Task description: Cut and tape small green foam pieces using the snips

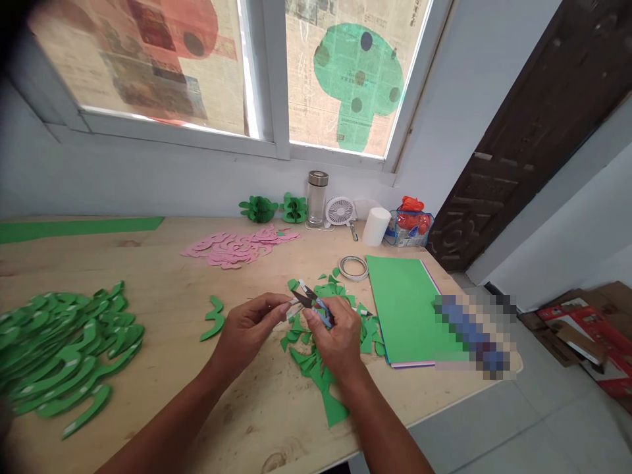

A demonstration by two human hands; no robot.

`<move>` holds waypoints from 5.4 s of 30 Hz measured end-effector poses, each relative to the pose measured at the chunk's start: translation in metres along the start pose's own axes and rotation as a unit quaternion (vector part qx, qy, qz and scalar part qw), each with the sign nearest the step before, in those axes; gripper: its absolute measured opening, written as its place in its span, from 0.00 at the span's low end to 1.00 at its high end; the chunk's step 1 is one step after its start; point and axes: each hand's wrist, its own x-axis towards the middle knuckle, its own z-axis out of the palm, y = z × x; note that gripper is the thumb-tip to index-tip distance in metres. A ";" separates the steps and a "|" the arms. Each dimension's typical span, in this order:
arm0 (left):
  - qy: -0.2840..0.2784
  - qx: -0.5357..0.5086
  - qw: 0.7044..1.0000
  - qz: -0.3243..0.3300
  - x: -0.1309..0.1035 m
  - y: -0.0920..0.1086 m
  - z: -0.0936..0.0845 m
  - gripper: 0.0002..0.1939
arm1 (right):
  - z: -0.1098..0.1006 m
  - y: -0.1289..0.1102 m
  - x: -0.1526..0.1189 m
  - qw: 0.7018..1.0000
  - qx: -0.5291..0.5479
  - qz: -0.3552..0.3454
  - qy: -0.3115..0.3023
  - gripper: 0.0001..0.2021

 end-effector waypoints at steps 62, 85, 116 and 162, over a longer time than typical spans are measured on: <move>0.097 -0.125 0.964 -0.213 -0.009 -0.003 -0.016 0.08 | 0.019 0.009 -0.012 0.921 -0.316 -0.227 -0.024 0.16; 0.097 -0.141 0.958 -0.232 -0.005 -0.008 -0.016 0.07 | 0.020 0.006 -0.012 0.915 -0.324 -0.236 -0.035 0.18; 0.108 -0.082 0.973 -0.185 -0.006 0.003 -0.020 0.05 | 0.021 0.004 -0.013 0.925 -0.311 -0.214 -0.041 0.17; 0.033 -0.178 0.973 -0.146 -0.040 0.004 -0.034 0.05 | -0.011 0.004 -0.030 0.975 -0.218 -0.010 -0.044 0.11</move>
